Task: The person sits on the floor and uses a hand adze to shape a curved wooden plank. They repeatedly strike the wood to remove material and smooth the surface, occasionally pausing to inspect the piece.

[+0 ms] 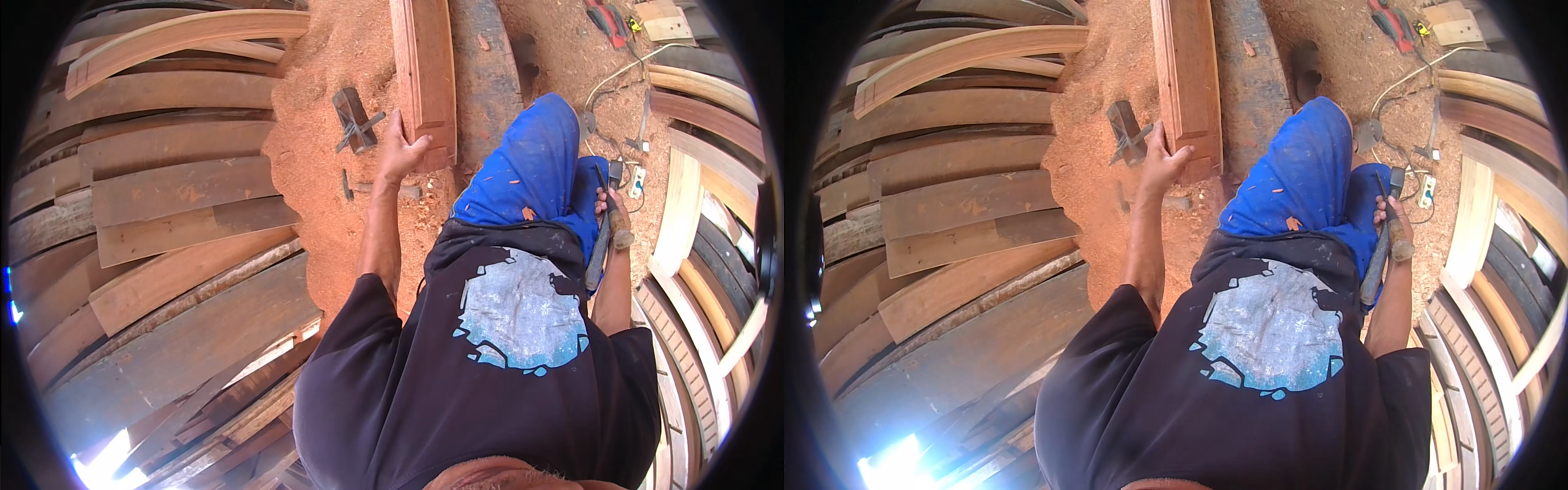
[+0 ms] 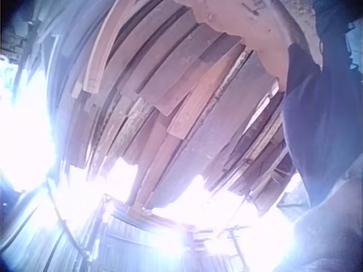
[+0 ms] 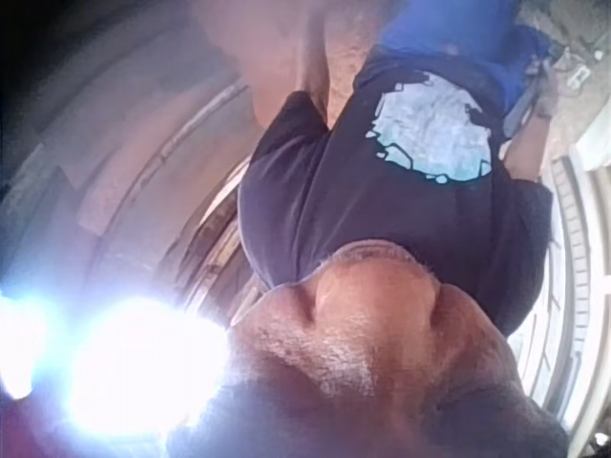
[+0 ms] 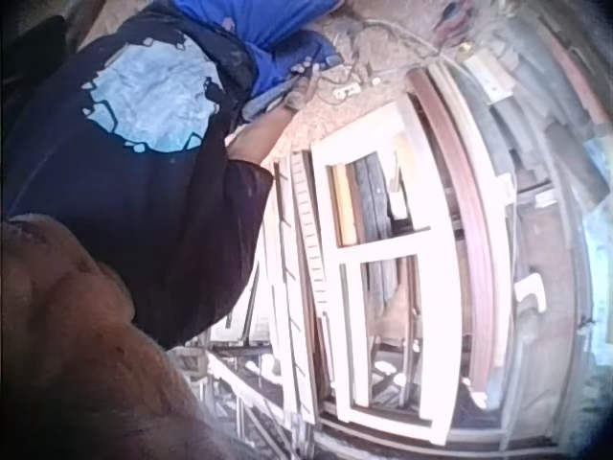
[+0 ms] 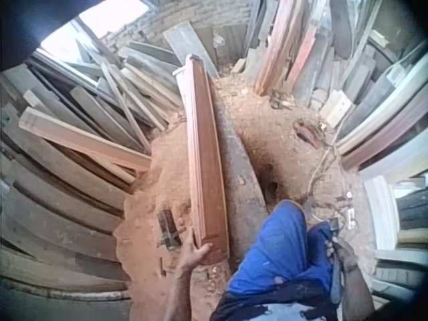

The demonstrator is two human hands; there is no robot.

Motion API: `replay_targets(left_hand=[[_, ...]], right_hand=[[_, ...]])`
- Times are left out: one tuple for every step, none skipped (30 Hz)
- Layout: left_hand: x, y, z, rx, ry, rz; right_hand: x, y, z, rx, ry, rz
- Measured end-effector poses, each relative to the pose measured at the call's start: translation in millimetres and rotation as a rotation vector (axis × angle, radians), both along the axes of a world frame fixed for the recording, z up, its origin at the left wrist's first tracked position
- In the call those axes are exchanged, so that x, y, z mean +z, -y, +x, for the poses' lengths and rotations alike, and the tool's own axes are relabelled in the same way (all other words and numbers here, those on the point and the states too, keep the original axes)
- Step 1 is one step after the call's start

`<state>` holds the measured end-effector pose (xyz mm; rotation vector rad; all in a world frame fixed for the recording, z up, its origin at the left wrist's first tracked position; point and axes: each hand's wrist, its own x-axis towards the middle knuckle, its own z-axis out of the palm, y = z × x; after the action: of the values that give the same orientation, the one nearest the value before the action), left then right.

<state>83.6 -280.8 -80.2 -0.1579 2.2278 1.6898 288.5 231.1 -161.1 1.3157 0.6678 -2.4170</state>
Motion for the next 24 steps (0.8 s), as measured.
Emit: replay_targets(left_hand=[[-5, 1, 2, 0.005, -0.010, 0.007], [-9, 3, 3, 0.009, -0.021, 0.014], [-8, 1, 3, 0.011, -0.029, 0.022], [-7, 1, 2, 0.010, -0.011, 0.036], [-5, 1, 2, 0.009, 0.007, 0.051], [0, -1, 1, 0.009, 0.026, 0.065], [3, -2, 0, 0.009, 0.032, 0.055], [5, -3, -1, 0.010, 0.037, 0.046], [7, -3, 0, 0.013, 0.043, 0.035], [5, -2, 0, 0.011, 0.033, 0.045], [2, -1, 1, 0.009, 0.023, 0.055], [0, -1, 1, 0.005, 0.013, 0.065], [-2, 0, 1, 0.004, 0.006, 0.047], [-3, 1, 1, 0.003, -0.001, 0.030], [-1, 0, 0, 0.002, -0.008, 0.012], [2, -1, -1, -0.003, 0.004, 0.010], [5, -1, -1, -0.007, 0.016, 0.007], [8, -3, -2, -0.014, 0.027, 0.005], [9, -3, -2, -0.003, 0.024, 0.016], [8, -3, -1, 0.009, 0.022, 0.026], [6, -5, 1, 0.019, 0.022, 0.041], [4, -5, 1, 0.022, 0.030, 0.051], [2, -3, 2, 0.026, 0.038, 0.061], [3, -2, 1, 0.029, 0.046, 0.069]], right_hand=[[0, 1, 0, 0.003, -0.005, 0.006], [1, 1, 0, 0.000, -0.005, 0.003], [1, 1, 0, -0.006, -0.003, 0.000], [2, 2, 1, -0.011, -0.001, -0.003], [2, 2, 1, -0.006, 0.001, 0.011], [3, 3, 1, 0.000, 0.005, 0.025], [3, 4, 1, 0.007, 0.009, 0.038], [4, 5, 1, 0.005, 0.008, 0.041], [5, 5, 0, 0.006, 0.007, 0.042], [5, 6, 0, 0.007, 0.005, 0.043], [4, 5, 0, 0.009, 0.005, 0.036], [2, 4, 0, 0.010, 0.003, 0.028], [0, 3, 0, 0.011, 0.002, 0.020], [-1, 2, 1, 0.012, 0.004, 0.024], [-1, 2, 1, 0.013, 0.008, 0.028], [-1, 2, 0, 0.013, 0.012, 0.032], [-1, 2, 0, 0.021, 0.011, 0.045], [-1, 2, 0, 0.026, 0.009, 0.059], [-2, 2, 0, 0.031, 0.008, 0.073], [-4, 3, 0, 0.037, 0.000, 0.073], [-3, 3, 0, 0.041, -0.006, 0.076], [-2, 3, 1, 0.045, -0.012, 0.080], [-2, 2, 1, 0.042, -0.004, 0.077], [-1, 4, 0, 0.040, 0.004, 0.072]])
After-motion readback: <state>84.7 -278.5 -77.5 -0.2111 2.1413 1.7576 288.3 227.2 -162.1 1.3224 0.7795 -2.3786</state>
